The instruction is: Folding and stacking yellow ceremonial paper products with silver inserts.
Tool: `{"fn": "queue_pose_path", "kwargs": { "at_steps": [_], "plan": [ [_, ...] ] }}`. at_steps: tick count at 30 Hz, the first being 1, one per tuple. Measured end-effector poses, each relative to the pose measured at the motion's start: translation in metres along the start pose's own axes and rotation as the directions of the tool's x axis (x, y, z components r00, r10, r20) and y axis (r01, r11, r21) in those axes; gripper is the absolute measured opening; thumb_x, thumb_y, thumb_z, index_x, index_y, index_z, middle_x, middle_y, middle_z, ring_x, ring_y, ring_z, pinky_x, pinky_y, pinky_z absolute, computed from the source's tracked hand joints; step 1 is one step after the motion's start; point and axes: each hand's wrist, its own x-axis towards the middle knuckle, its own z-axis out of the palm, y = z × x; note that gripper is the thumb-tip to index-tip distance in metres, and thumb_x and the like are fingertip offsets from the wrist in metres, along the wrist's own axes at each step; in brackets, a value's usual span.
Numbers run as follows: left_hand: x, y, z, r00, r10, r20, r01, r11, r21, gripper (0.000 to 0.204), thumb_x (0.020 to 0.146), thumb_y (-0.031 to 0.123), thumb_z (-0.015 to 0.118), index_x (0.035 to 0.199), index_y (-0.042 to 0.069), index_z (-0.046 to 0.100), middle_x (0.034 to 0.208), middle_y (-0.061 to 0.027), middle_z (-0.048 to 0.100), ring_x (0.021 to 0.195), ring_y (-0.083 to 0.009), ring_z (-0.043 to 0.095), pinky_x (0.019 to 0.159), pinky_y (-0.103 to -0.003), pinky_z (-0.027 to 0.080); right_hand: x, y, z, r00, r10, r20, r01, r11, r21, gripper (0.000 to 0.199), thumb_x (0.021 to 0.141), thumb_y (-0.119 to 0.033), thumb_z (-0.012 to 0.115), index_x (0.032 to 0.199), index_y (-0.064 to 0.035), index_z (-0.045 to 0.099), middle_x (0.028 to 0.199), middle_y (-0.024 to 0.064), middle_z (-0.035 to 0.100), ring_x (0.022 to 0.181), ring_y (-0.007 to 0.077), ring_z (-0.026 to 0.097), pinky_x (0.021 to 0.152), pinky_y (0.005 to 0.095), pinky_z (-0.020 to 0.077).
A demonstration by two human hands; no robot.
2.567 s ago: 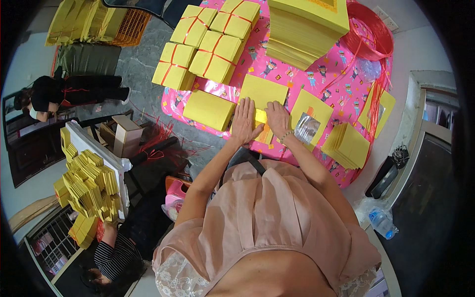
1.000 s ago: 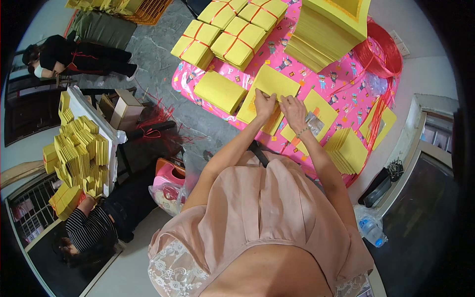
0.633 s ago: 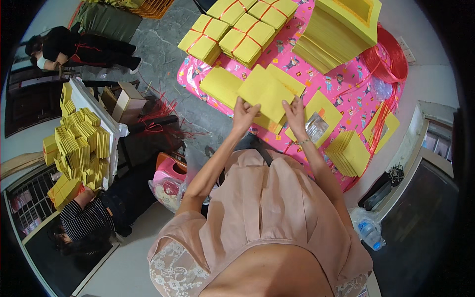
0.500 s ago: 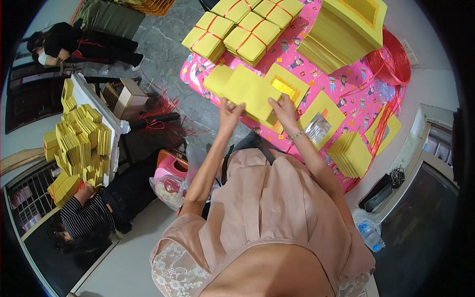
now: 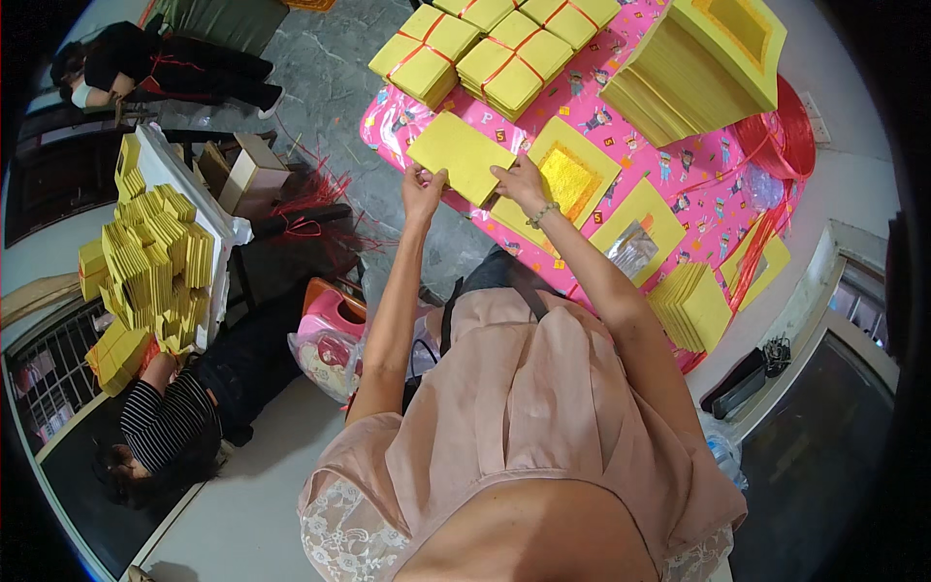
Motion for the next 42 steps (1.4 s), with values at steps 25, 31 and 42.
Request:
{"fn": "queue_pose_path", "kwargs": {
  "at_steps": [25, 31, 42],
  "plan": [
    [-0.019, 0.017, 0.017, 0.952, 0.250, -0.179, -0.129, 0.853, 0.505, 0.081, 0.075, 0.014, 0.074, 0.138, -0.007, 0.027, 0.095, -0.0181, 0.056, 0.079, -0.0290, 0.061, 0.072, -0.040, 0.050, -0.011, 0.012, -0.013, 0.939, -0.338, -0.069, 0.281, 0.865, -0.416, 0.039, 0.083, -0.024, 0.074, 0.104, 0.0025, 0.054, 0.083, 0.0122, 0.066, 0.075, 0.0191, 0.069, 0.063, 0.0309, 0.0533],
    [-0.025, 0.045, 0.023, 0.939, 0.337, -0.066, -0.229, 0.758, 0.611, 0.077, 0.077, 0.016, 0.072, 0.139, -0.004, 0.032, 0.116, -0.0266, 0.043, 0.099, -0.0357, 0.054, 0.085, -0.043, 0.046, -0.060, 0.032, -0.083, 0.912, -0.410, -0.010, 0.337, 0.764, -0.550, 0.030, 0.082, -0.019, 0.072, 0.103, -0.0027, 0.058, 0.089, 0.0144, 0.067, 0.081, 0.0274, 0.068, 0.071, 0.0387, 0.0526],
    [-0.064, 0.086, 0.056, 0.653, 0.653, 0.383, -0.734, 0.420, 0.534, 0.044, 0.080, 0.015, 0.071, 0.119, 0.003, 0.056, 0.107, -0.0189, 0.055, 0.099, -0.0362, 0.054, 0.083, -0.044, 0.047, -0.133, 0.072, -0.101, 0.786, -0.580, 0.216, 0.453, 0.302, -0.839, 0.048, 0.069, -0.017, 0.078, 0.109, -0.0042, 0.055, 0.110, 0.0109, 0.052, 0.106, 0.0301, 0.052, 0.088, 0.0398, 0.0462]
  ]
}}
